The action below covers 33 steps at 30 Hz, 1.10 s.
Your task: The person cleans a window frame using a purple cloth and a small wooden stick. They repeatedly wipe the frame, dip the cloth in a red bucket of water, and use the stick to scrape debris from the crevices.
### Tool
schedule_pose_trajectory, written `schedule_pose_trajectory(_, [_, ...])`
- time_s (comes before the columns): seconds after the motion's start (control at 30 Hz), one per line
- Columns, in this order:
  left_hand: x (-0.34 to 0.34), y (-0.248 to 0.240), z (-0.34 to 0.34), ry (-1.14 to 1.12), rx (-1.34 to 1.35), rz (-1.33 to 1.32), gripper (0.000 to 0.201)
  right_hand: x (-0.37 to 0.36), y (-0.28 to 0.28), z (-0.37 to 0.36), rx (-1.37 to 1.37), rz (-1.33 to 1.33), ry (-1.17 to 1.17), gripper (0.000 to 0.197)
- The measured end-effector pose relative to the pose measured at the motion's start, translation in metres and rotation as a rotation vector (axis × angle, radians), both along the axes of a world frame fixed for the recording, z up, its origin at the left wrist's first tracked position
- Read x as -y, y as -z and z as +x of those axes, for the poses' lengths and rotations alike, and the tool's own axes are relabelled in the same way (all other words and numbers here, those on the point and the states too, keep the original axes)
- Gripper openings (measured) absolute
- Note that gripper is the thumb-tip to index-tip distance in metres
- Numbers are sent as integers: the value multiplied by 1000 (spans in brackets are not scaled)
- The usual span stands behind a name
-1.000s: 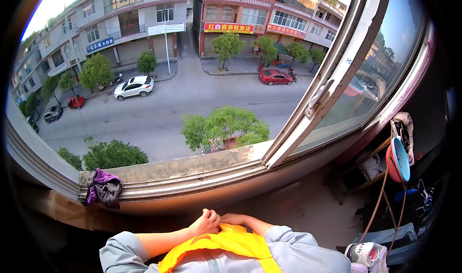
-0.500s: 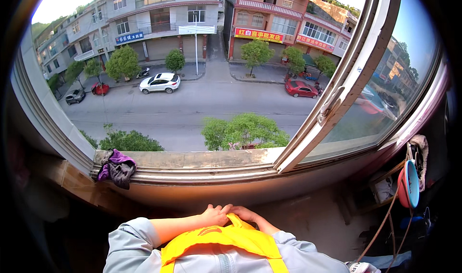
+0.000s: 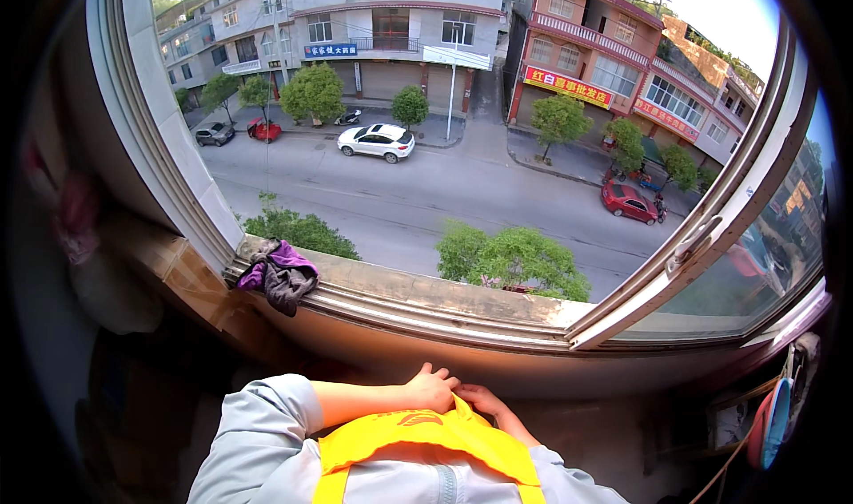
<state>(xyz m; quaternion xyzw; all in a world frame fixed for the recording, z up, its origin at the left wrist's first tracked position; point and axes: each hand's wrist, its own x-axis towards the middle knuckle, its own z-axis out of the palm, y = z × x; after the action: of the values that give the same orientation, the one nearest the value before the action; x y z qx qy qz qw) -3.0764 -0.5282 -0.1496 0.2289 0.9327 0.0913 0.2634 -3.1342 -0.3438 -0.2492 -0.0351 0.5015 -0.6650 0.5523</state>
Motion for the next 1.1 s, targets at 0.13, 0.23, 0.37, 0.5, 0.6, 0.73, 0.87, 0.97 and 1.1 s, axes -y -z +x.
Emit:
schedule_pose_trajectory(0.13, [8,1,10,46,-255,-109,37,-28,46,-2,134,-9,-6,30])
schedule_pose_trajectory(0.23, [1,2,9,107,-352,-174,34,-22,22,-1,200,-21,-18,31])
schedule_pose_trajectory(0.37, [1,14,13,108,-539,-144,29,-15,38,0,158,-177,62,37])
schedule_pose_trajectory(0.5, [1,30,14,125,-629,-127,26,-6,32,8,147,-285,162,36])
schedule_pose_trajectory(0.6, [0,25,16,93,-623,-88,23,-6,36,5,84,-283,206,39])
schedule_pose_trajectory(0.73, [5,25,24,48,-540,-58,22,-1,39,0,-49,-70,146,40])
schedule_pose_trajectory(0.87, [2,17,20,-53,-367,90,18,4,55,3,-81,-104,309,26])
schedule_pose_trajectory(0.97, [18,-5,25,45,-295,306,18,12,35,9,-119,-94,289,21])
schedule_pose_trajectory(1.1, [43,-30,35,103,-408,712,14,19,7,10,-548,69,19,16])
